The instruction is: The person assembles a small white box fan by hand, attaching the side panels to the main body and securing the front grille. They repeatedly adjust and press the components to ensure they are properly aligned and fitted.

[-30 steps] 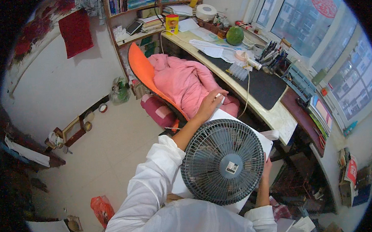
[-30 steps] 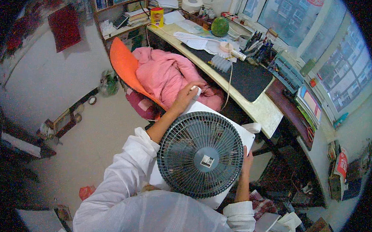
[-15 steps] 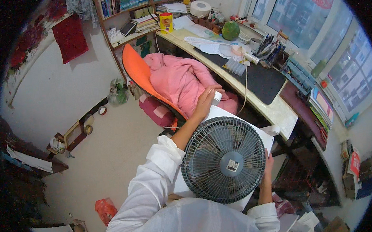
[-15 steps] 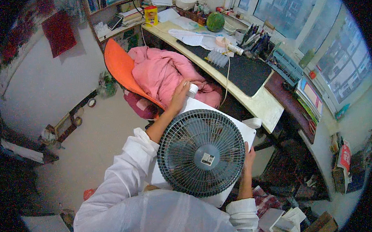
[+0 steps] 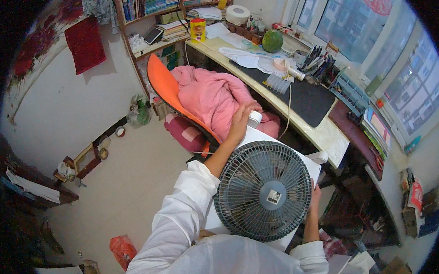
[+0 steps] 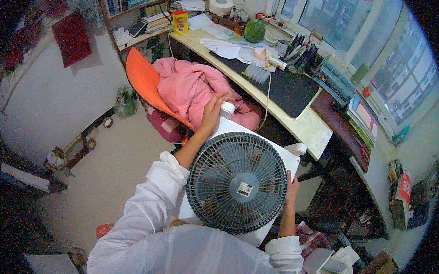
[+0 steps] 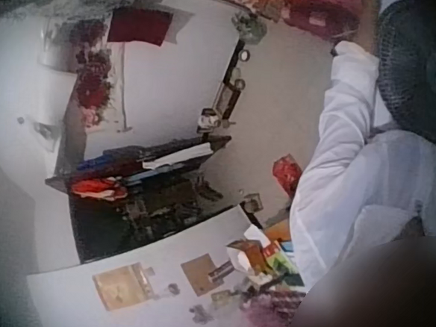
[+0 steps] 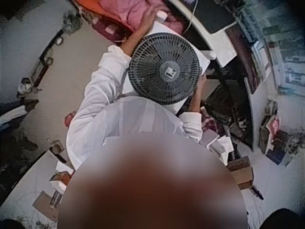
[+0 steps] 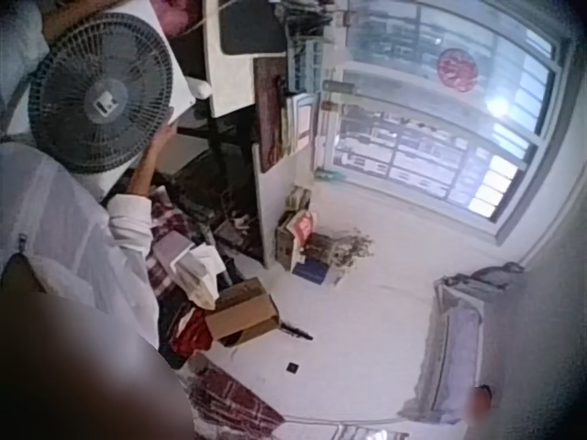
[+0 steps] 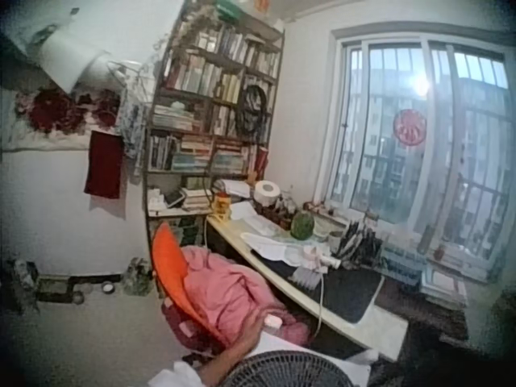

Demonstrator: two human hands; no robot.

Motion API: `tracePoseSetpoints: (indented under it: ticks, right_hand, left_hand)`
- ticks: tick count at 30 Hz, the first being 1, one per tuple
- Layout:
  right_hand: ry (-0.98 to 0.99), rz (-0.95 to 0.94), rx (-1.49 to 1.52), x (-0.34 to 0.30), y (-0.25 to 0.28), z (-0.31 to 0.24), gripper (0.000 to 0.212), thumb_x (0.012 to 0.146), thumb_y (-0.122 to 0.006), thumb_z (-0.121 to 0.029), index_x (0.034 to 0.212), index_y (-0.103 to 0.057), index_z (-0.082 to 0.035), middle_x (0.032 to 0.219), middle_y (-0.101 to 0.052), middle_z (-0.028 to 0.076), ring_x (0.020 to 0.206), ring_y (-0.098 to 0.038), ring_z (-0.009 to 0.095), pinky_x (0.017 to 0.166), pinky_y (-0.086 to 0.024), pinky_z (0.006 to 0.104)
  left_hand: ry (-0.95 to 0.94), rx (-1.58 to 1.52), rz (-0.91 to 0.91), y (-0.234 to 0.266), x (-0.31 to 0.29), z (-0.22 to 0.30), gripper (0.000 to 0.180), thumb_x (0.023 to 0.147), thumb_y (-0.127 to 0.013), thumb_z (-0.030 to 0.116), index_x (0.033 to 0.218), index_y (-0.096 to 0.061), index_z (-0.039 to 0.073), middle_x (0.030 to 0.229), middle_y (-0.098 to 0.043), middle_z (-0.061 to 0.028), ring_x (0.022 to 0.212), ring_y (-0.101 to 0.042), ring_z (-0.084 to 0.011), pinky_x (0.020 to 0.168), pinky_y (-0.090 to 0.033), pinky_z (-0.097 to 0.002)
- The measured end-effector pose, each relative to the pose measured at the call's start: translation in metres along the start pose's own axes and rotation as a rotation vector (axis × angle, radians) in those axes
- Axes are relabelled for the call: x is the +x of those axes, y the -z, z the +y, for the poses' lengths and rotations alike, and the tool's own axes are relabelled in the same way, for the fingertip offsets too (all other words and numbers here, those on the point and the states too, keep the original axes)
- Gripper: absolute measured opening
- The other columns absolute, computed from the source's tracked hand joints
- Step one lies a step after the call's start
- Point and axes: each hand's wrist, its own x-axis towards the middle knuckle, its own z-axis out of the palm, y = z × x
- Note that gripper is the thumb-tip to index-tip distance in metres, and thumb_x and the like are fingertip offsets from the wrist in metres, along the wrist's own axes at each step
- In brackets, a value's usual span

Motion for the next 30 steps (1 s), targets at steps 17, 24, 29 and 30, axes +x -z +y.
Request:
tracePoseSetpoints:
  ticks: [17, 24, 29, 30]
  right_hand:
    - [0.627, -0.461, -0.022, 0.053, -0.175, -0.258, 0.032, 0.105, -0.065, -0.025, 0.124, -0.066, 0.001, 0.098, -0.072, 0.007, 0.084, -0.067, 0.012, 0.072, -0.054, 0.0283]
    - [0.458, -0.539, 0.037, 0.049, -0.224, -0.254, 0.030, 0.101, -0.071, -0.020, 0.122, -0.067, 0.000, 0.078, -0.067, 0.003, 0.055, -0.060, 0.010, 0.051, -0.047, 0.0255]
    - [0.244, -0.603, 0.214, 0.054, -0.232, -0.246, 0.025, 0.103, -0.067, -0.023, 0.114, -0.072, -0.001, 0.079, -0.066, 0.002, 0.057, -0.060, 0.008, 0.052, -0.046, 0.0229]
    - [0.243, -0.608, 0.236, 0.050, -0.235, -0.248, 0.024, 0.104, -0.065, -0.024, 0.109, -0.073, -0.002, 0.079, -0.066, 0.001, 0.057, -0.059, 0.008, 0.053, -0.046, 0.0228]
  left_hand:
    - [0.028, -0.089, -0.121, -0.013, -0.010, 0.018, 0.065, 0.115, -0.023, 0.051, 0.157, -0.046, 0.007, 0.141, -0.064, -0.0115, 0.116, -0.062, -0.0173, 0.105, -0.046, -0.0304]
    - [0.027, -0.103, -0.168, 0.004, -0.022, 0.014, 0.064, 0.114, -0.031, 0.045, 0.167, -0.023, 0.010, 0.161, -0.045, -0.0127, 0.121, -0.058, -0.0192, 0.104, -0.047, -0.0324]
    - [0.119, -0.150, -0.010, 0.017, -0.029, -0.013, 0.044, 0.111, -0.051, 0.025, 0.149, -0.051, 0.004, 0.134, -0.064, -0.0088, 0.108, -0.063, -0.0142, 0.091, -0.052, -0.0284]
    - [0.118, -0.041, 0.028, 0.021, -0.033, -0.013, 0.041, 0.111, -0.051, 0.025, 0.146, -0.056, 0.004, 0.128, -0.066, -0.0073, 0.104, -0.063, -0.0134, 0.088, -0.052, -0.0281]
